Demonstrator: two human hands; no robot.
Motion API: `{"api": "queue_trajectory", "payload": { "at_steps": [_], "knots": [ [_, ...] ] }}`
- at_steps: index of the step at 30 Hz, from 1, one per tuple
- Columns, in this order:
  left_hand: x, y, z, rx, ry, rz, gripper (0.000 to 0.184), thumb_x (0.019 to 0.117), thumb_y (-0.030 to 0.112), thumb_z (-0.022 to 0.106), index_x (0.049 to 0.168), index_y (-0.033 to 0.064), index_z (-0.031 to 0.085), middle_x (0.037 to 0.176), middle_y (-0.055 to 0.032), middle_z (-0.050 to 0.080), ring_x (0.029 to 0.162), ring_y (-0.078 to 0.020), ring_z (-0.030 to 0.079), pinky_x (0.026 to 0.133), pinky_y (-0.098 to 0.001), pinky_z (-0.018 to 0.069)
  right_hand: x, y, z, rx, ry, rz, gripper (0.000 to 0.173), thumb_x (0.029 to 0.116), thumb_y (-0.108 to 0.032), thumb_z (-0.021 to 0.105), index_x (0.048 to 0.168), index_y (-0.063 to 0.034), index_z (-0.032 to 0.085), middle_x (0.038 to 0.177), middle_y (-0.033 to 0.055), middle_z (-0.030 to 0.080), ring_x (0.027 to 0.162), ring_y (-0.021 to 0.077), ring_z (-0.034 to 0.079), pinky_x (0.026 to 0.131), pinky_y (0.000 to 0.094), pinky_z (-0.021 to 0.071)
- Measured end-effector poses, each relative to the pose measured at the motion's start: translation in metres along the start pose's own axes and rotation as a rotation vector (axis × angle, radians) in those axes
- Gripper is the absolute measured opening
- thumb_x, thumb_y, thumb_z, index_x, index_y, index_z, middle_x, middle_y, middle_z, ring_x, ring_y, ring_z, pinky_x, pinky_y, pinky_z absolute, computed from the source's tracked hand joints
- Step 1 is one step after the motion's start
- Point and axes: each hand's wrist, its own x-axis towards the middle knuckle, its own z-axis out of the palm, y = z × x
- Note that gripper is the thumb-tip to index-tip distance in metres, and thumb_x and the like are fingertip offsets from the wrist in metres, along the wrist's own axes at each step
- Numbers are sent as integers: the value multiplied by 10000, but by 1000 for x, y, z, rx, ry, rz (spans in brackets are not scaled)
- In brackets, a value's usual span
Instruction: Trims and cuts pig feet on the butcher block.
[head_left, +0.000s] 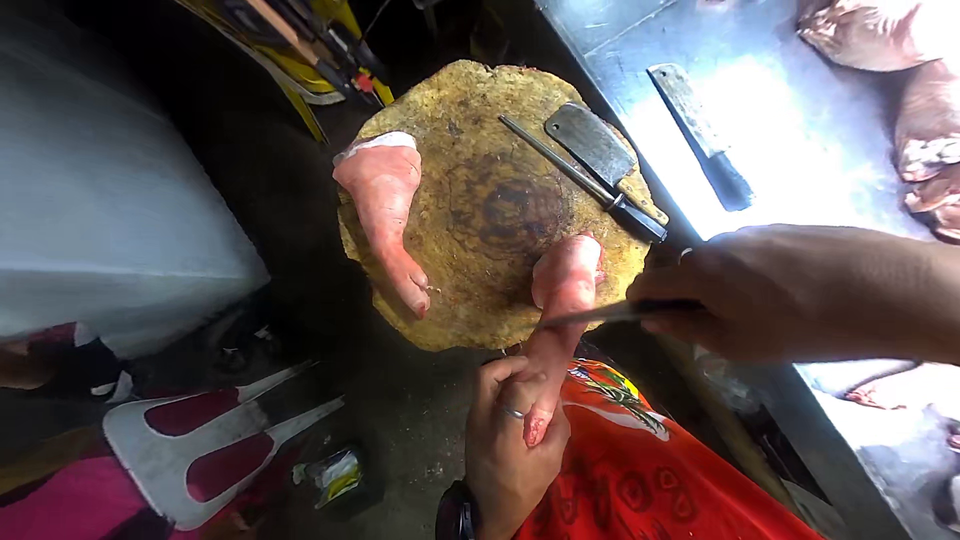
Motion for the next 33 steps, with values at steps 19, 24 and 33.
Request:
{"api": "queue_trajectory", "payload": {
  "at_steps": [19, 24, 33],
  "knots": [
    [1, -12, -9, -26, 16, -15, 299, 780, 135, 772, 1057, 88, 668, 1153, -97, 619, 1058, -120, 625, 869, -212, 563, 29, 21, 4, 110, -41, -27, 190, 1032, -487, 544, 1005, -352, 675, 669, -140, 590, 551, 16, 568, 479, 284, 484],
    [0, -13, -10, -18, 21, -15, 300, 780, 143, 775, 1059, 92, 676, 1152, -96, 626, 1067, -126, 629, 876, -218, 568, 42, 43, 11, 98, -67, 46, 173, 1030, -439, 585, 1049, -309, 698, 678, -107, 627, 577, 53, 606, 525, 329, 520],
    [-5, -17, -8, -52, 33, -11, 294, 785, 137, 765, 1063, 103, 674, 1170, -87, 624, 1086, -139, 623, 898, -237, 566, 75, 84, 18, 114, -176, 205, 225, 1060, -359, 567, 1137, -221, 728, 853, 32, 702, 779, 212, 673, 714, 482, 539]
  ]
}}
